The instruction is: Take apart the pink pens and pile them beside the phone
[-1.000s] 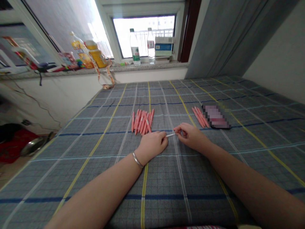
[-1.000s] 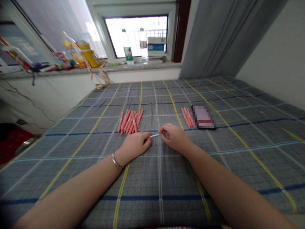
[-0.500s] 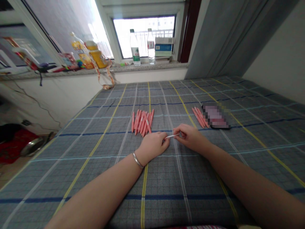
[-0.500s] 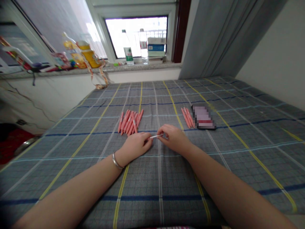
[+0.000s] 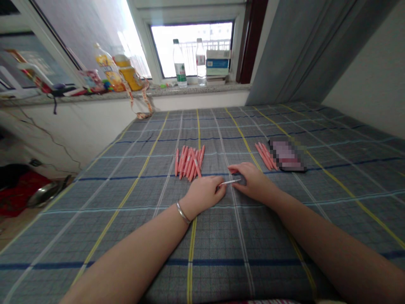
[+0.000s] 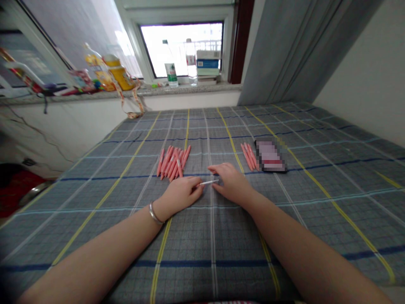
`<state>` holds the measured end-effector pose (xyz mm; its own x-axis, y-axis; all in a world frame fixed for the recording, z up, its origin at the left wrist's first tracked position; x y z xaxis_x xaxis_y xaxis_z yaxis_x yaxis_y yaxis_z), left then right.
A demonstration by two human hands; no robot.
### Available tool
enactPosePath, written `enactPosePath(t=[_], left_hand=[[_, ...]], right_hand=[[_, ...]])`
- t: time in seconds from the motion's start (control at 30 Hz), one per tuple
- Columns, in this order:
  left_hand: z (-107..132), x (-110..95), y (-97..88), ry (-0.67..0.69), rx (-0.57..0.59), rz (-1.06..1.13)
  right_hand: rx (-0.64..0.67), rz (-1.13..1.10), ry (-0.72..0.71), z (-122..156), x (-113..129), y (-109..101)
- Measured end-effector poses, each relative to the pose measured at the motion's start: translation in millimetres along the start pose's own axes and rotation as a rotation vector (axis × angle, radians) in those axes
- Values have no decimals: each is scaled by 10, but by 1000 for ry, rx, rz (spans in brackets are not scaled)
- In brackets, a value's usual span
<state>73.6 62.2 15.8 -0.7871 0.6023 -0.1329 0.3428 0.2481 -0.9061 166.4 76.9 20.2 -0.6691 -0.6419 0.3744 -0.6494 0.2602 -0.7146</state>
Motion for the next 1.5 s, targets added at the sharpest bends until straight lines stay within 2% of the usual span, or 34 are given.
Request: enactPosePath(t=[0.27,0.5,0.83,0.93,1.2,1.5], left_hand=[[-1,59,15,-56,13,10],[-1,90,23,-85,27,11],[-7,104,11,-91,-2,15],[-6,109,7,-93,-6,13],[-1,136,11,-137,24,14],[4,158,9,-176,41,6]], right_hand=[[72,108,19,43,-113,77],[92,252,21,24,-138,39],[116,250,18,27,-98,-8],[96,252,17,2,-84,-43],[-64,148,48,-52,-2,-218],[-71,104,24,-53,52,-225]])
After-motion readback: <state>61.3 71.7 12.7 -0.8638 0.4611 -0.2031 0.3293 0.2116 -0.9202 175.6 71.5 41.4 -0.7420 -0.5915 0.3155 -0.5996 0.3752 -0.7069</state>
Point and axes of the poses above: each hand's wrist, its own z-axis away from the middle knuckle, its own y-axis out of the palm, x = y × z, the point moved 10 cm from there along -z, towards the middle knuckle, and after that the axes turned 12 degrees about -x, right-handed, at the moved point
